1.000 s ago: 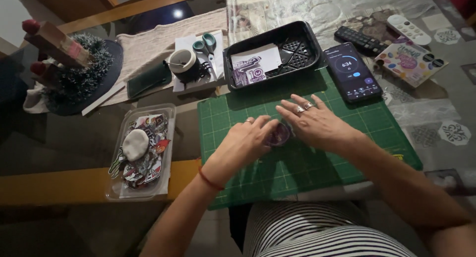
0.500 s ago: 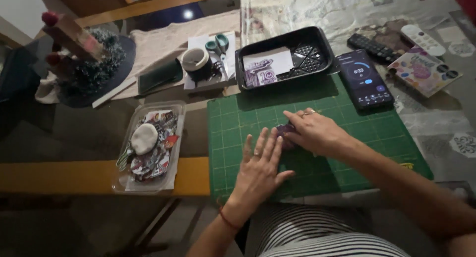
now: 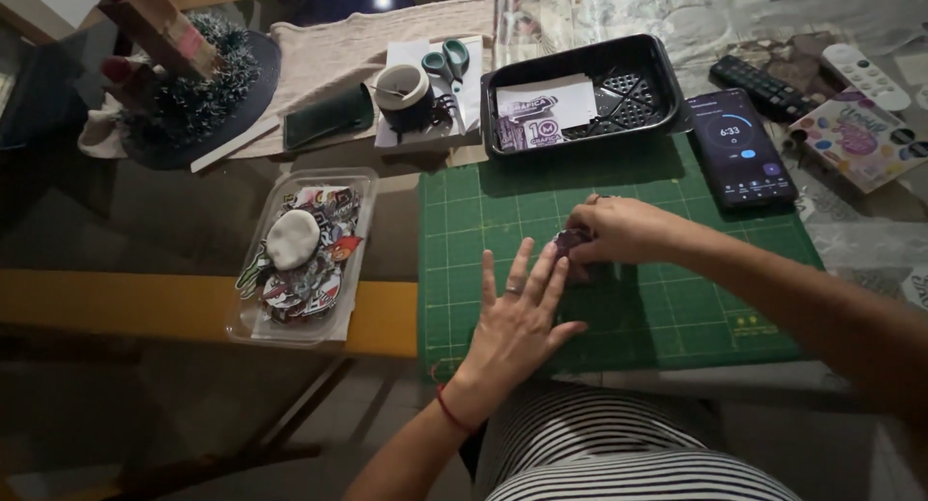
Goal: The person is sorting through a large pile of various stickers on a cutting mat and placing them into a clear plastic container.
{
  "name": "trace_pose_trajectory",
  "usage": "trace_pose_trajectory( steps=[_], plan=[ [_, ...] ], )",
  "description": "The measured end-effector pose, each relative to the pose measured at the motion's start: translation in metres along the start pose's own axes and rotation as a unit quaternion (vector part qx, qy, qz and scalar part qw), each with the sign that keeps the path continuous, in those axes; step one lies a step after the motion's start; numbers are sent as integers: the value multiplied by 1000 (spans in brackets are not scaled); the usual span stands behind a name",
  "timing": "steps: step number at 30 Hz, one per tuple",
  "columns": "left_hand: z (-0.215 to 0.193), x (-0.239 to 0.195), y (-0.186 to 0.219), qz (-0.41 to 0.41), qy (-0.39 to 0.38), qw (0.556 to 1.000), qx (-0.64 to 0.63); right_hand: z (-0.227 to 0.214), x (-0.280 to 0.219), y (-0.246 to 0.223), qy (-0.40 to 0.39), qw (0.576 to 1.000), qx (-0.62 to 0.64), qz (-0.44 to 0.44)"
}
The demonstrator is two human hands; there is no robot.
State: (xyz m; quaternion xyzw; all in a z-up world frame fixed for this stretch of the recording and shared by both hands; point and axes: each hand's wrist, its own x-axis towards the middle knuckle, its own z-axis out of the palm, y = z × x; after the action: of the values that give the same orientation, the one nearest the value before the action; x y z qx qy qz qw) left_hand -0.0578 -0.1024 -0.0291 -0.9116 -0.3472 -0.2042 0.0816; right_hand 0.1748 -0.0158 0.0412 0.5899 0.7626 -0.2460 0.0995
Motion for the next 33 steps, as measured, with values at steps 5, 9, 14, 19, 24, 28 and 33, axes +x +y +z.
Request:
trace_pose_trajectory(
  steps=[5, 9, 14, 19, 24, 28, 33],
  plan=[
    [-5, -1, 5, -4, 1, 1000, 15, -2, -13, -13, 34, 998, -49, -19],
    [-7, 1, 5, -2, 4, 1000, 21, -3, -2, -11, 30, 996, -80, -24],
    [-1, -1, 4, -3, 14, 1000, 20, 0, 18, 9, -5, 999, -10, -47],
    [-3, -3, 5, -3, 26, 999, 27, 4, 25, 8, -34, 999, 20, 9],
    [-11, -5, 4, 15, 15, 998, 56, -14, -8, -24, -36, 999, -13, 30],
    [-16, -6, 5, 19, 18, 998, 54, -7, -18, -28, -17, 999, 7, 37],
    [-18, -5, 5, 11, 47, 999, 15, -3, -19, -22, -27, 995, 92, 9]
  ],
)
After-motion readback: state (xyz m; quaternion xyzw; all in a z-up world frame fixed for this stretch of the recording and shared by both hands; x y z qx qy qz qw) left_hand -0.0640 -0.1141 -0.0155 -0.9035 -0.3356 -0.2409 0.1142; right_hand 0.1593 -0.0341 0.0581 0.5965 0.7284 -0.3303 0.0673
